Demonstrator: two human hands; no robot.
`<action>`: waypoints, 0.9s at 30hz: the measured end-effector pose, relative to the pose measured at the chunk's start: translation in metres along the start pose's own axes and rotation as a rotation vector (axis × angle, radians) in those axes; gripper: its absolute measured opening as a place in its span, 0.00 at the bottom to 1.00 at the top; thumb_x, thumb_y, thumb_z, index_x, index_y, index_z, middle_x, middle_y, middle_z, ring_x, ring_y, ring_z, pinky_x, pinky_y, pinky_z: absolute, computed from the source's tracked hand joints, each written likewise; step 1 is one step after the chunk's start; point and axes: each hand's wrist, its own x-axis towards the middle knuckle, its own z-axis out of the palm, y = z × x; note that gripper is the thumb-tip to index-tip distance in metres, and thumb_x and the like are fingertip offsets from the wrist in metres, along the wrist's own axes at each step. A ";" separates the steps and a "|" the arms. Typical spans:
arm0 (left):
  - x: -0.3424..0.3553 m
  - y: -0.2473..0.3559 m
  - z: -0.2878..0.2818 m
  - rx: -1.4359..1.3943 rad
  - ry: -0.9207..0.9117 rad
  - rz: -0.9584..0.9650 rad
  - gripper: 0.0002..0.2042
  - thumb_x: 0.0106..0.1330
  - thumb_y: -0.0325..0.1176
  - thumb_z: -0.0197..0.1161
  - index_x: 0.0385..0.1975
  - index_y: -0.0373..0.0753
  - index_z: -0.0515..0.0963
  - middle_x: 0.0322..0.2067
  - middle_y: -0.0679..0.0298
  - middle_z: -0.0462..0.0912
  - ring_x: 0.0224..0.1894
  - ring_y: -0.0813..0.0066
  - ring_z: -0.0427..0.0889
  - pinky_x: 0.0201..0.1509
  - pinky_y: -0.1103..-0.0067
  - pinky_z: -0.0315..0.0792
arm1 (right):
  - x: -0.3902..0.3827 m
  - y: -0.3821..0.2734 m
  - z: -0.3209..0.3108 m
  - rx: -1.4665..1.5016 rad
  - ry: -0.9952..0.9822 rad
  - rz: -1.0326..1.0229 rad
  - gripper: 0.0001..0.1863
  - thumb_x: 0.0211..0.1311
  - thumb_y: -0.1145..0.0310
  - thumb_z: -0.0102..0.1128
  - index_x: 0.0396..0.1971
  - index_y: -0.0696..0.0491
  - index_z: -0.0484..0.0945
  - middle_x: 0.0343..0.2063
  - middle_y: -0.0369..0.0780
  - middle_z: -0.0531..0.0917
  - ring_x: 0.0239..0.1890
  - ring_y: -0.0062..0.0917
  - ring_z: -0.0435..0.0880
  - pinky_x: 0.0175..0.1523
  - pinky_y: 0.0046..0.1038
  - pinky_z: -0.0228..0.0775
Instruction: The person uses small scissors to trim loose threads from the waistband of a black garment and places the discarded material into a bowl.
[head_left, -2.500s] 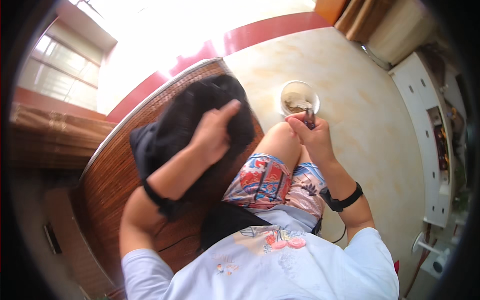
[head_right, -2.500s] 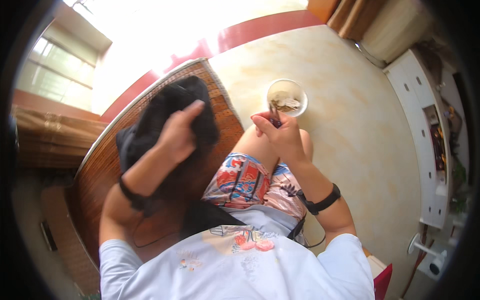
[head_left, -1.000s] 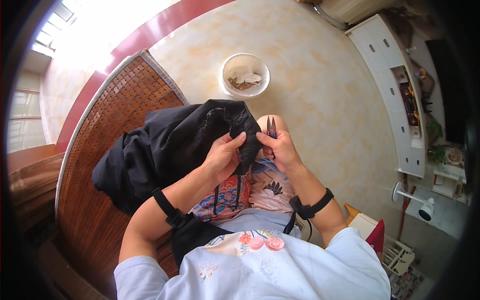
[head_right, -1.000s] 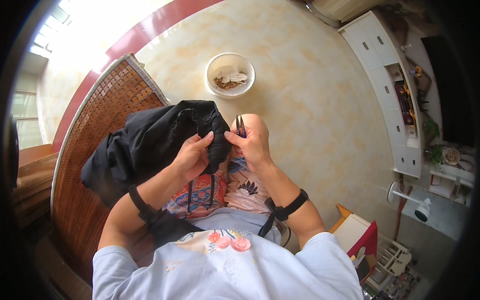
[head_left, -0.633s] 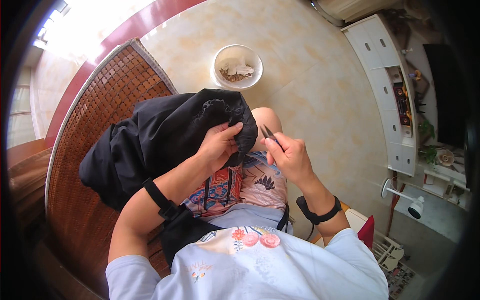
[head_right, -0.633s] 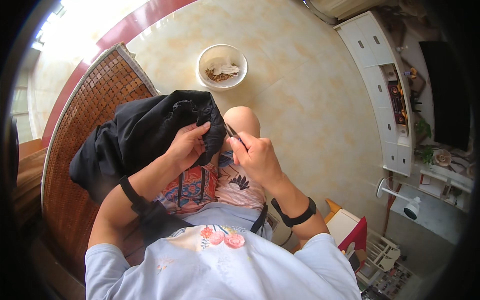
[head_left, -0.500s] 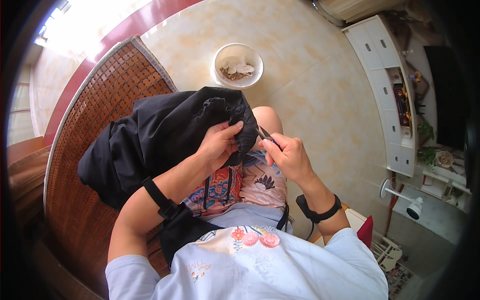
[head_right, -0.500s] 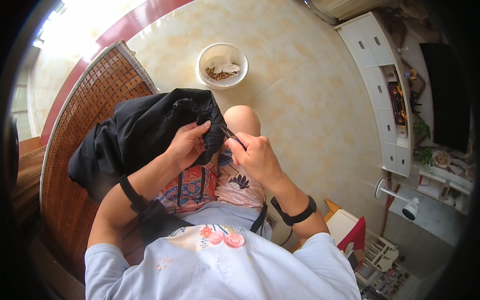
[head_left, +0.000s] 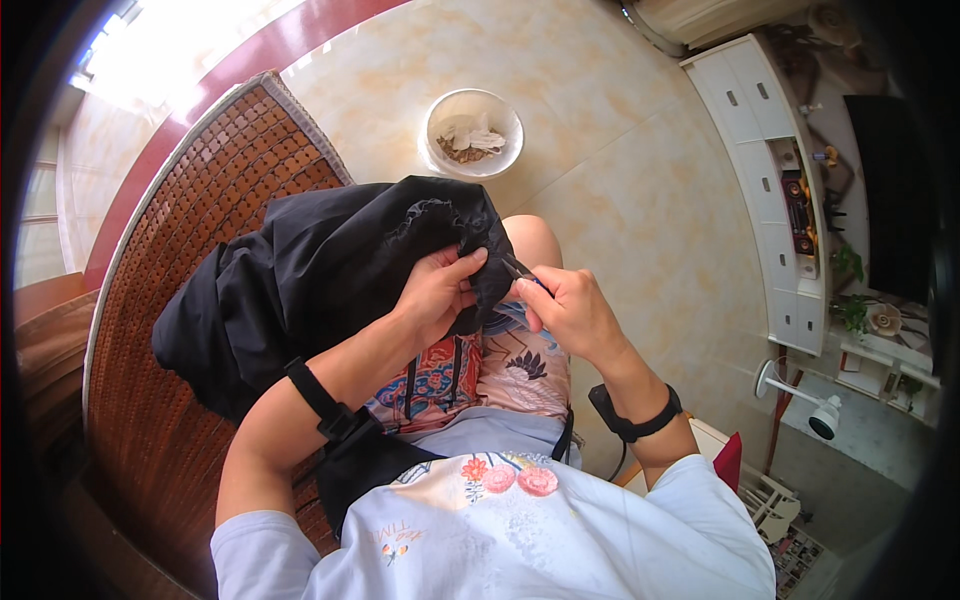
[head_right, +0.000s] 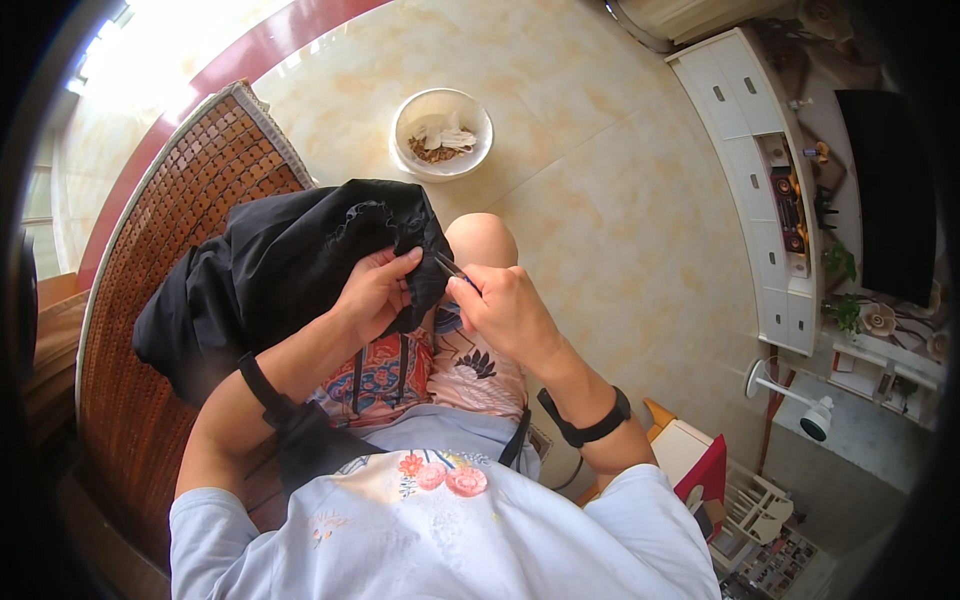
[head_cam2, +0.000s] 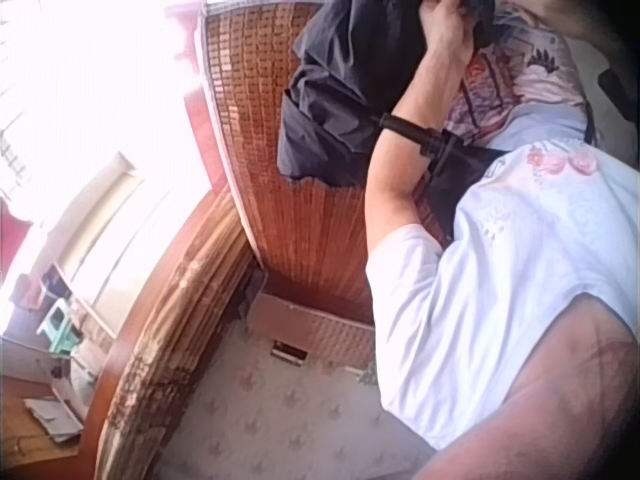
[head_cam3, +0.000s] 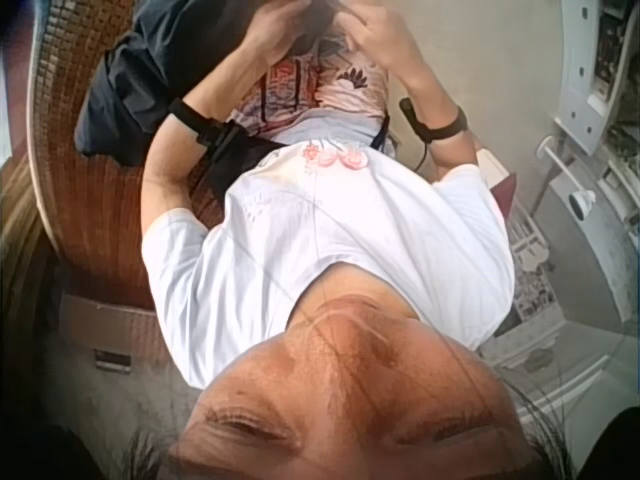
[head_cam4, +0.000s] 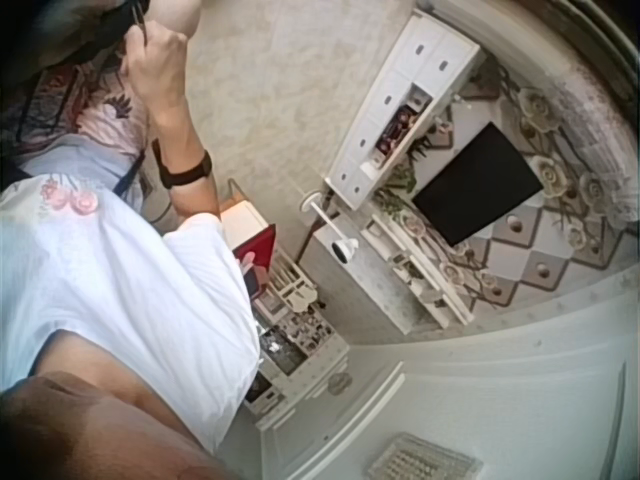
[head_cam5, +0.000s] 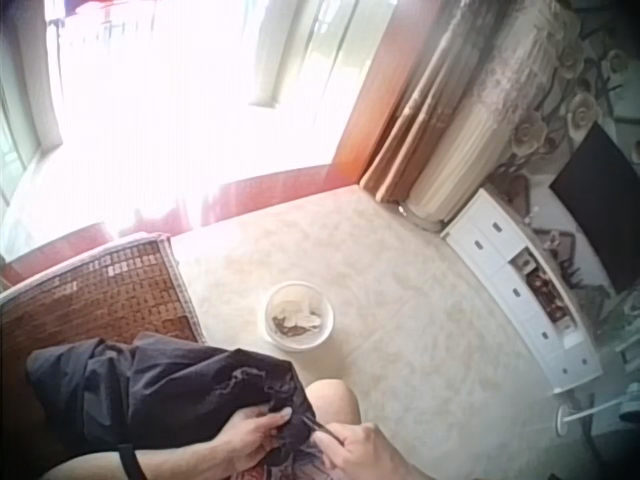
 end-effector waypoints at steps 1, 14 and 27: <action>0.000 -0.001 0.000 0.002 -0.005 0.014 0.06 0.69 0.32 0.58 0.41 0.39 0.77 0.37 0.66 0.83 0.37 0.79 0.83 0.44 0.79 0.77 | 0.001 0.000 0.000 0.012 -0.011 -0.014 0.15 0.63 0.67 0.52 0.21 0.60 0.78 0.10 0.41 0.77 0.15 0.27 0.80 0.25 0.28 0.71; -0.001 -0.003 0.001 0.042 0.039 0.061 0.08 0.68 0.33 0.59 0.42 0.40 0.77 0.38 0.68 0.83 0.37 0.81 0.82 0.44 0.79 0.77 | 0.008 -0.005 -0.014 -0.143 -0.101 -0.012 0.17 0.62 0.65 0.54 0.17 0.59 0.77 0.11 0.38 0.78 0.15 0.20 0.76 0.23 0.25 0.67; 0.001 -0.001 0.000 0.003 0.012 0.030 0.06 0.68 0.32 0.59 0.40 0.38 0.78 0.33 0.69 0.83 0.32 0.83 0.81 0.42 0.81 0.78 | 0.004 0.021 0.019 -0.149 0.168 -0.222 0.13 0.61 0.68 0.58 0.19 0.57 0.73 0.17 0.50 0.76 0.21 0.47 0.78 0.25 0.40 0.67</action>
